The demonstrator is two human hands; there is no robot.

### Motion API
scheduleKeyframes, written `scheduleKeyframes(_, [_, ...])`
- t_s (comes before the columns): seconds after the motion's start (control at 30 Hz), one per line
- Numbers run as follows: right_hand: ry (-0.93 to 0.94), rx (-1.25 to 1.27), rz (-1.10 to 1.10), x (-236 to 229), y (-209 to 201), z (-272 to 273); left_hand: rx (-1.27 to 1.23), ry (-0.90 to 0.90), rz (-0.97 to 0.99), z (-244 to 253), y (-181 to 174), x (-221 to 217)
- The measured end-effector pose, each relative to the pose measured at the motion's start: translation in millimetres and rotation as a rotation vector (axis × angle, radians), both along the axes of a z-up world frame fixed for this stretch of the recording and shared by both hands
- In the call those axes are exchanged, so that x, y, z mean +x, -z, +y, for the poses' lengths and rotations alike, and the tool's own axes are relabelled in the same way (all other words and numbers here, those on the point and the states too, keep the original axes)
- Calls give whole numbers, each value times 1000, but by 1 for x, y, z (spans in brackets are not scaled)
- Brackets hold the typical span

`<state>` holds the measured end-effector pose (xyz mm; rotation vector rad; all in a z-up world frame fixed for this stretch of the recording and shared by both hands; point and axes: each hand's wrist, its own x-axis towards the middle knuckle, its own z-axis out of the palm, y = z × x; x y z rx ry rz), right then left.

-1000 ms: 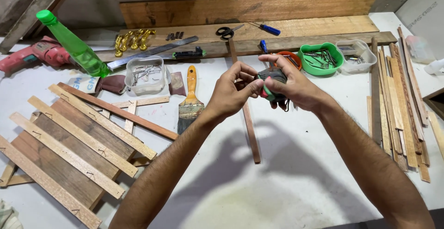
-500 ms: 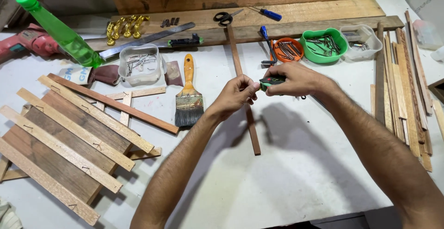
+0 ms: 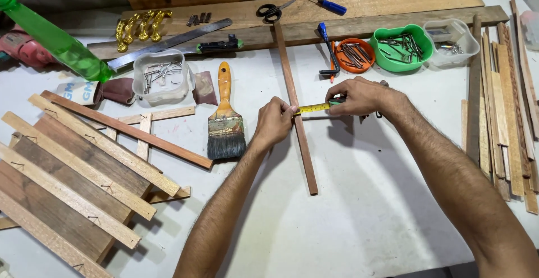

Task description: The person assembles small wooden lattice frames at a workbench. They measure a wooden slat with a tape measure, mark it with a pen, position slats across a base board, and hammer nails to fasten the slats, arranging the finished frames aside.

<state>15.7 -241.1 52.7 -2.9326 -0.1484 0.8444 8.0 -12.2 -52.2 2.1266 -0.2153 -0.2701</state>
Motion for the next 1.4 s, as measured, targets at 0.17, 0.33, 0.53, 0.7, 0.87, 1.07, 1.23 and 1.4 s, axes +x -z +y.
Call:
scheduleKeyframes(0.17, [101, 175, 77, 12, 25, -20, -22, -24, 39, 2, 1, 4])
scheduleKeyframes(0.33, [139, 226, 104, 15, 25, -22, 24, -18, 40, 2, -2, 7])
scheduleKeyframes(0.53, [131, 171, 119, 20, 26, -21, 54, -2, 29, 3, 3, 11])
scheduleKeyframes(0.7, [133, 173, 116, 20, 25, -20, 42, 12, 27, 4, 3, 12])
scheduleKeyframes(0.87, [134, 192, 114, 20, 25, -20, 34, 10, 52, 5, -3, 11])
scheduleKeyframes(1.07, [112, 230, 74, 18, 28, -22, -35, -7, 164, 6, -24, 8])
scheduleKeyframes(1.23, [67, 291, -2, 15, 32, -25, -50, -23, 239, 6, -41, 3])
scheduleKeyframes(1.4, [-7, 138, -93, 9, 52, -30, -7, -12, 142, 3, -22, 5])
